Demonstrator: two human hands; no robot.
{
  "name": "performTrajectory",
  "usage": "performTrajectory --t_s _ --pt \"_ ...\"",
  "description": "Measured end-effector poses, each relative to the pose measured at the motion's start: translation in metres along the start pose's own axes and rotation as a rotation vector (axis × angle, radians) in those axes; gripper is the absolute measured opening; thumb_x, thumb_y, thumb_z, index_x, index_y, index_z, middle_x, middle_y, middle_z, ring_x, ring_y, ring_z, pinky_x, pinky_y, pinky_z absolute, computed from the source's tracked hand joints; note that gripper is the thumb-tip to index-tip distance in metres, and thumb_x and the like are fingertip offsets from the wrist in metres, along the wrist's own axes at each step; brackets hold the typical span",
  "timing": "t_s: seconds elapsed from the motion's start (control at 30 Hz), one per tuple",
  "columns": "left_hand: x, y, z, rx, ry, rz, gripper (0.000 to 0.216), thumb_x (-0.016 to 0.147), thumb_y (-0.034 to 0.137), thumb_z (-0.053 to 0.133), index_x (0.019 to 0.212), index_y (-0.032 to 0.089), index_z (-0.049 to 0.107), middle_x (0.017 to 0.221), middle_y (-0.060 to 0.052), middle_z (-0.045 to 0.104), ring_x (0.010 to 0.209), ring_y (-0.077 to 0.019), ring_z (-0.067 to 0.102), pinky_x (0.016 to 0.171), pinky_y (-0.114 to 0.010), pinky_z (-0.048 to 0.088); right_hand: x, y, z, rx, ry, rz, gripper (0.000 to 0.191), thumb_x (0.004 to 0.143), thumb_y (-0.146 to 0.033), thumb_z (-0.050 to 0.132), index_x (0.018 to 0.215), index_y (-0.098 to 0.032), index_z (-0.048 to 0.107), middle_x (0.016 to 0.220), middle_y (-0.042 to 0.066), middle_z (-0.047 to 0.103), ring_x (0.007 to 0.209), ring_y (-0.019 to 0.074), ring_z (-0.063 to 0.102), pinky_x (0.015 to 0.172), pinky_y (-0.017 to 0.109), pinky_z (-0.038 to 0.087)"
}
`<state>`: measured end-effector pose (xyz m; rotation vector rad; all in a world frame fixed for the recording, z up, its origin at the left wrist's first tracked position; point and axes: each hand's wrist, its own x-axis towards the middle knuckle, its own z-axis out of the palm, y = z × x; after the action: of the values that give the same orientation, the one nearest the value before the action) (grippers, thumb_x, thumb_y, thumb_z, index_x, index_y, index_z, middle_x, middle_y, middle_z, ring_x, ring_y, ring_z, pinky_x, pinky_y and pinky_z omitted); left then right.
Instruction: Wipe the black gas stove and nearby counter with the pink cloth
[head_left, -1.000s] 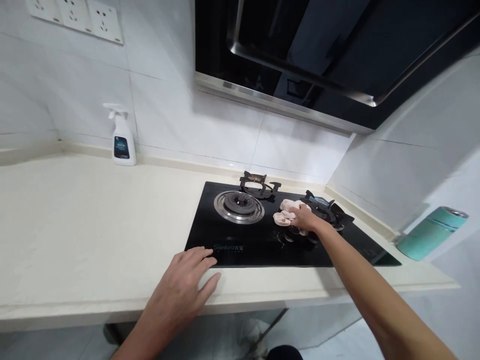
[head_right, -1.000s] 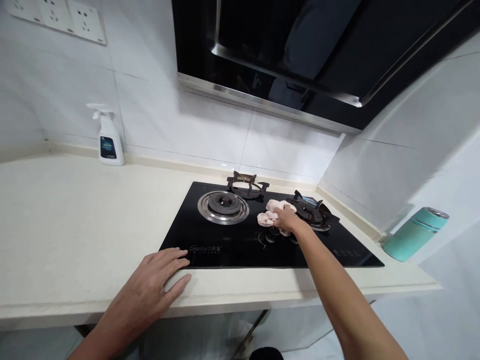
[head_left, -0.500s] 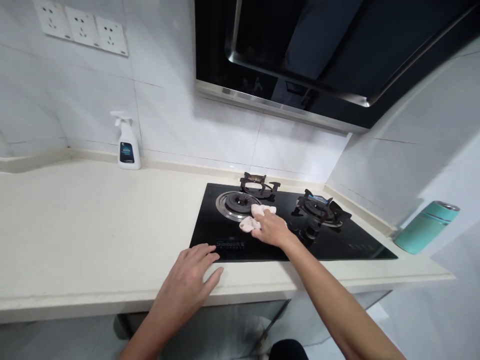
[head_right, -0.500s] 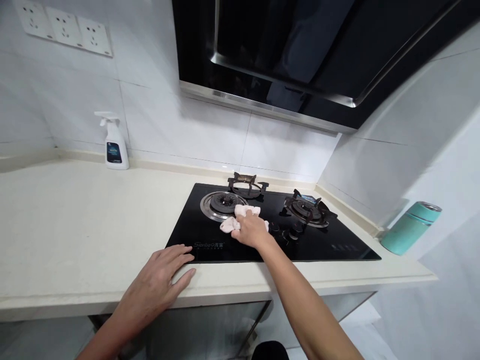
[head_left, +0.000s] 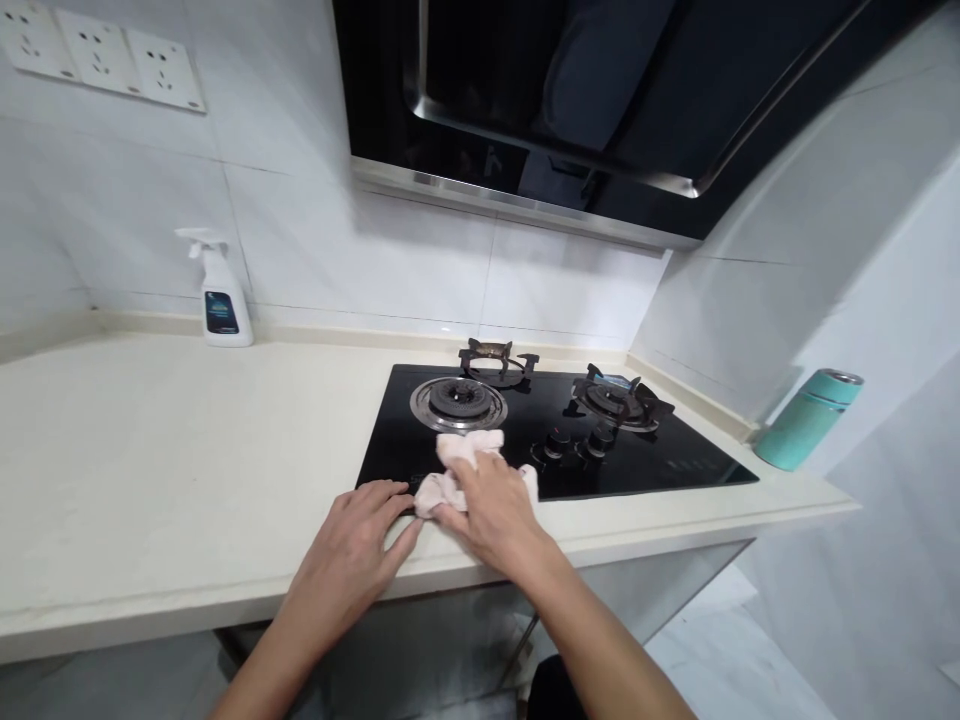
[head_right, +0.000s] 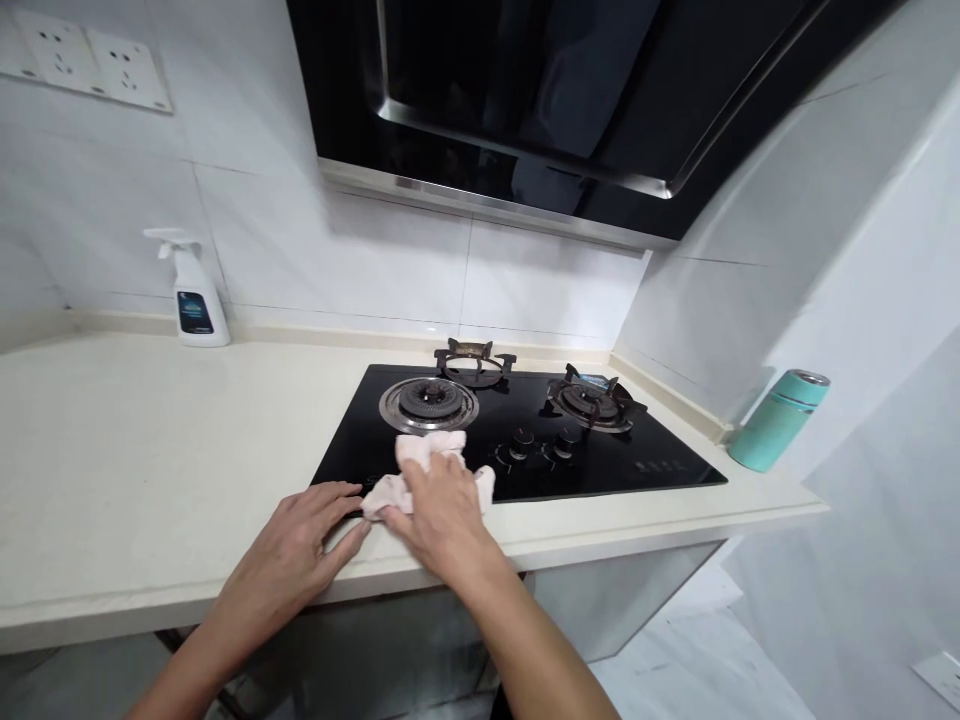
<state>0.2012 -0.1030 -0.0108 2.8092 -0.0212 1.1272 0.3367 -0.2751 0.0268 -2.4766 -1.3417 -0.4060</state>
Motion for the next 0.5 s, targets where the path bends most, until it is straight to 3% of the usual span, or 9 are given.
performTrajectory --t_s 0.1,0.23,0.37,0.5 --pt "-0.002 -0.003 0.001 -0.024 0.007 -0.022 0.032 0.101 0.039 0.051 0.113 0.018 0.072 0.122 -0.012 0.074 0.117 -0.0304 0.067 0.098 -0.047 0.053 -0.001 -0.016 0.008 0.079 0.08 -0.123 0.065 0.096 -0.054 0.059 0.153 -0.029 0.04 0.127 0.01 0.061 0.119 0.0309 0.053 0.098 0.045 0.042" --pt "-0.003 -0.006 -0.002 -0.06 -0.025 -0.026 0.03 0.099 0.038 0.051 0.11 0.022 0.074 0.123 -0.009 0.075 0.119 -0.0286 0.067 0.103 -0.045 0.053 -0.019 0.0 0.007 0.128 0.126 -0.143 0.045 0.09 -0.038 0.066 0.132 -0.027 0.057 0.119 0.006 0.064 0.114 0.0269 0.055 0.097 0.041 0.041" --pt "-0.001 -0.006 -0.006 -0.074 -0.046 -0.053 0.03 0.099 0.041 0.052 0.109 0.024 0.074 0.124 -0.008 0.075 0.121 -0.0293 0.067 0.103 -0.047 0.053 -0.057 0.067 -0.002 0.109 0.187 0.005 0.039 0.089 -0.032 0.063 0.127 -0.027 0.063 0.124 0.008 0.065 0.121 0.0282 0.054 0.099 0.04 0.042" --pt "0.001 -0.004 -0.005 -0.087 -0.071 -0.077 0.031 0.098 0.042 0.051 0.109 0.023 0.074 0.125 -0.009 0.075 0.122 -0.0303 0.066 0.104 -0.049 0.052 -0.101 0.171 -0.022 -0.001 0.25 0.324 0.041 0.092 -0.041 0.054 0.126 -0.022 0.065 0.126 0.013 0.067 0.113 0.029 0.061 0.095 0.039 0.046"
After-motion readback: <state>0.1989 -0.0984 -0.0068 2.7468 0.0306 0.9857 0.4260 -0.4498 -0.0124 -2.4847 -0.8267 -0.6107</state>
